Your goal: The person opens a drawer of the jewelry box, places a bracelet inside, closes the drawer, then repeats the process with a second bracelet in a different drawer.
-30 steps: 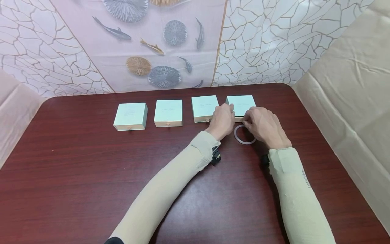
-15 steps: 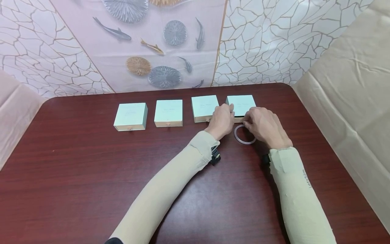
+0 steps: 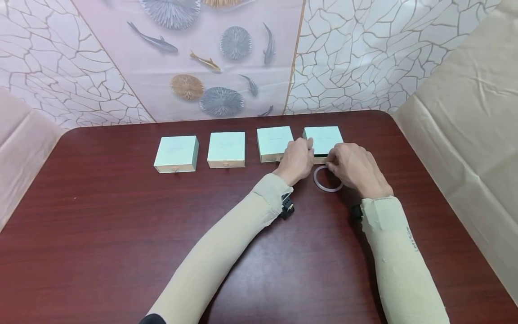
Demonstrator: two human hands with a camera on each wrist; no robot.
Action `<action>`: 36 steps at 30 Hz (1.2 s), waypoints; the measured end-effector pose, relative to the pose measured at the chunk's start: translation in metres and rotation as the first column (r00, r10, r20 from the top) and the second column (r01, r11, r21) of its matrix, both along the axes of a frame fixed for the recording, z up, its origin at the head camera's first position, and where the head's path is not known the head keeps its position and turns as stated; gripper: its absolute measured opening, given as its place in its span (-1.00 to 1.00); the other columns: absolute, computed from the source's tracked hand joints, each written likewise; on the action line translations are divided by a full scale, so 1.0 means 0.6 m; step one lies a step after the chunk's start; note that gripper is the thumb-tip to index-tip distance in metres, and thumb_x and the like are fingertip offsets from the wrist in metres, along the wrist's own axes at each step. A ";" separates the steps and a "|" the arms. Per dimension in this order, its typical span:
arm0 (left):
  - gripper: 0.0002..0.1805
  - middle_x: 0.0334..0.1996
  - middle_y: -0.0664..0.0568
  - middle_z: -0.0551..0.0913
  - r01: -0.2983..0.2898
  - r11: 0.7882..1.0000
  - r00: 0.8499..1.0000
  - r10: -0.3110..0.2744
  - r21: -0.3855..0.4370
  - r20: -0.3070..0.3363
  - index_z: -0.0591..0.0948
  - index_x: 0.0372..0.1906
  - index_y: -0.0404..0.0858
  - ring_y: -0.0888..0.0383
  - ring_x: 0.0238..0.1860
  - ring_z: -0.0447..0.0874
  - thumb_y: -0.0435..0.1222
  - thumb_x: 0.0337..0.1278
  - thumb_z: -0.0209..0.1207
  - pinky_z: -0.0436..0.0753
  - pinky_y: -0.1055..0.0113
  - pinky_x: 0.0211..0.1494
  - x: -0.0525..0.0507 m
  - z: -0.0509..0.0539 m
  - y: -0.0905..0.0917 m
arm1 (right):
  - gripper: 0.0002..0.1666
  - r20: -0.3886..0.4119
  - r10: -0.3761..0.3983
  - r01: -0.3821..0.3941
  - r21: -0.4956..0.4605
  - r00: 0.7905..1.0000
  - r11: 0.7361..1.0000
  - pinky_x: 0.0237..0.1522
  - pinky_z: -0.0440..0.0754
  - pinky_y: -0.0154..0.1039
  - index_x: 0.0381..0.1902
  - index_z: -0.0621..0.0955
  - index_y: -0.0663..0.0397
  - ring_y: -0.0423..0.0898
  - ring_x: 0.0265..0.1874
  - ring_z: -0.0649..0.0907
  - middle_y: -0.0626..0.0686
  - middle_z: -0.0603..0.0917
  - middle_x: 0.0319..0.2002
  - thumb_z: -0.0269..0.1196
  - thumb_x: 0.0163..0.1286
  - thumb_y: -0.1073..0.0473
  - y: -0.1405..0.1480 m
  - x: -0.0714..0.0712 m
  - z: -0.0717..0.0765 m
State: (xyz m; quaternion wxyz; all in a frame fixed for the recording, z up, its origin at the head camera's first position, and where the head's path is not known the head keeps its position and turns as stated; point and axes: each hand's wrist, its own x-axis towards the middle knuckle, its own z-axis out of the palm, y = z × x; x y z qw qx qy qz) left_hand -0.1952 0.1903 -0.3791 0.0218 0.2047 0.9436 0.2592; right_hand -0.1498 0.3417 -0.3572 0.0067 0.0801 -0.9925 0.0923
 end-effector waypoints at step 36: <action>-0.76 -0.39 0.02 0.69 0.029 0.999 1.000 -0.029 0.022 0.005 0.61 -0.21 -0.16 0.06 -0.23 0.79 -0.26 0.59 -0.05 0.66 0.38 -0.31 -0.002 -0.001 -0.005 | -0.90 0.042 -0.007 0.007 -0.001 0.999 1.000 -0.27 0.61 0.09 -0.28 0.81 0.04 0.01 -0.32 0.69 0.02 0.78 -0.37 0.36 0.31 0.20 0.001 0.004 0.006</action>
